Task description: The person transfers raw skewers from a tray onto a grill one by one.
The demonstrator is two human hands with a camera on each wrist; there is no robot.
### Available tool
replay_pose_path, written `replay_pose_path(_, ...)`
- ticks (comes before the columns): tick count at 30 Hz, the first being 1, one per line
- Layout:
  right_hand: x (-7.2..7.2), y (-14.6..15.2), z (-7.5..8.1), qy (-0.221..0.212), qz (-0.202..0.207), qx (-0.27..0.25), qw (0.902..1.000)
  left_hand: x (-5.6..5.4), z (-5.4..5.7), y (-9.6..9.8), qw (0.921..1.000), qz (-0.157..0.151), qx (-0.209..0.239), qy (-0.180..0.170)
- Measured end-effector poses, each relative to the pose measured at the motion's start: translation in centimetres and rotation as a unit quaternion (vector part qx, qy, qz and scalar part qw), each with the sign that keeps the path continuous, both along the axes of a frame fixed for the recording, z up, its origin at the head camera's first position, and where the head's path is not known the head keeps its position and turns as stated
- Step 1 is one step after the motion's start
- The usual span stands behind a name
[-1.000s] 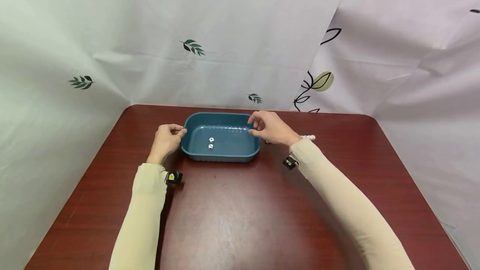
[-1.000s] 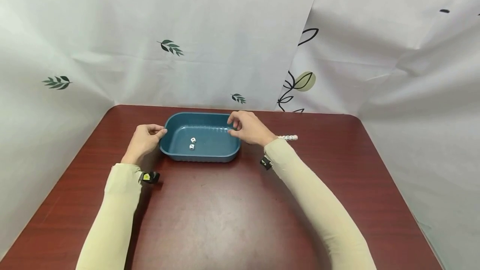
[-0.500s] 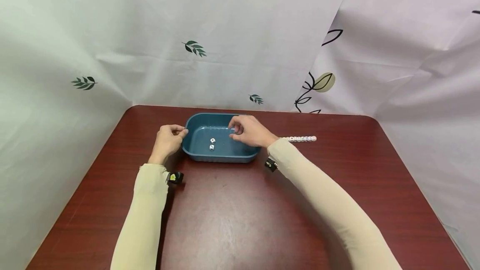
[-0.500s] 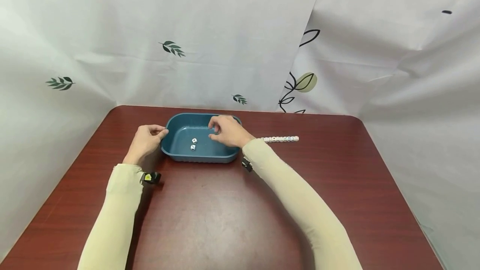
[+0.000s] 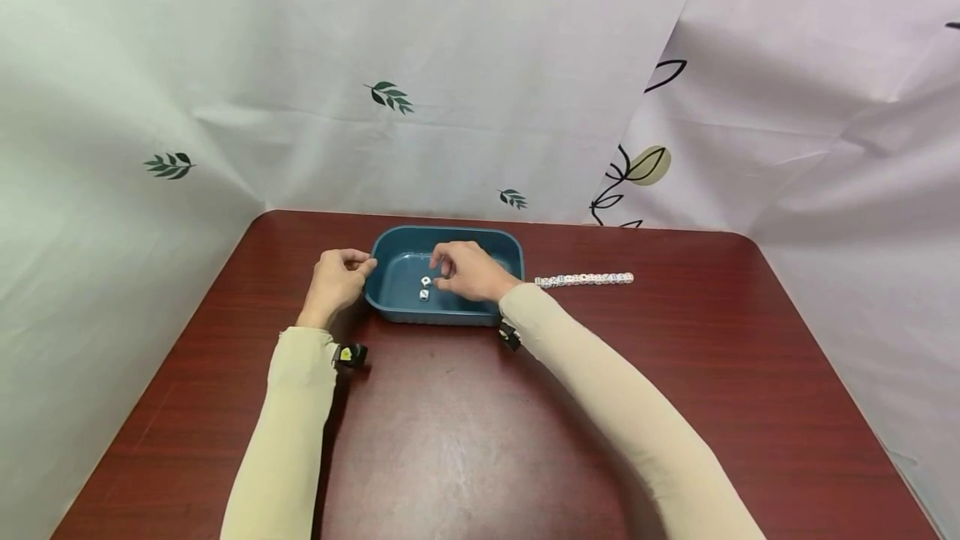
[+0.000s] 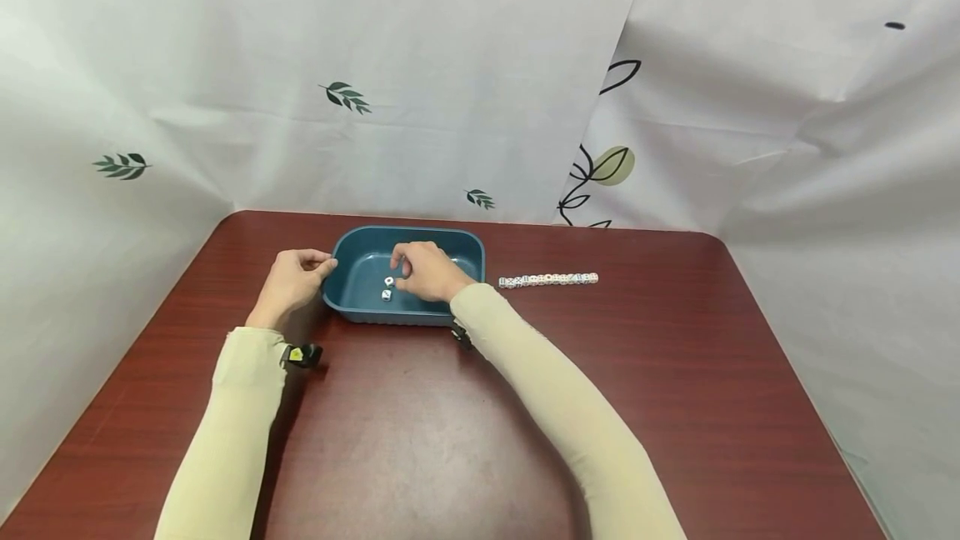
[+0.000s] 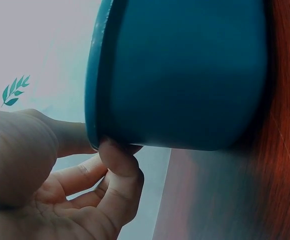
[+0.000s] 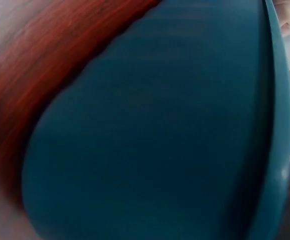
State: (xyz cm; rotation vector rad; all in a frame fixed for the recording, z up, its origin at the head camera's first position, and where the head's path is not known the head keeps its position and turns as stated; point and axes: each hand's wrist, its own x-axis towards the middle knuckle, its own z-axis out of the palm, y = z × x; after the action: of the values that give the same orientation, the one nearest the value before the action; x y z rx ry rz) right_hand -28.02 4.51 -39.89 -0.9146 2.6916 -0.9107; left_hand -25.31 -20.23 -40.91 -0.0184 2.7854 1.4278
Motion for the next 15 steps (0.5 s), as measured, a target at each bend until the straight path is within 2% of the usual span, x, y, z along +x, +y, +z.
replay_pose_path(15, -0.6, -2.0, -1.3, -0.023, -0.023, 0.031, 0.9990, -0.2, 0.0, -0.1, 1.0000, 0.000, 0.003, 0.002)
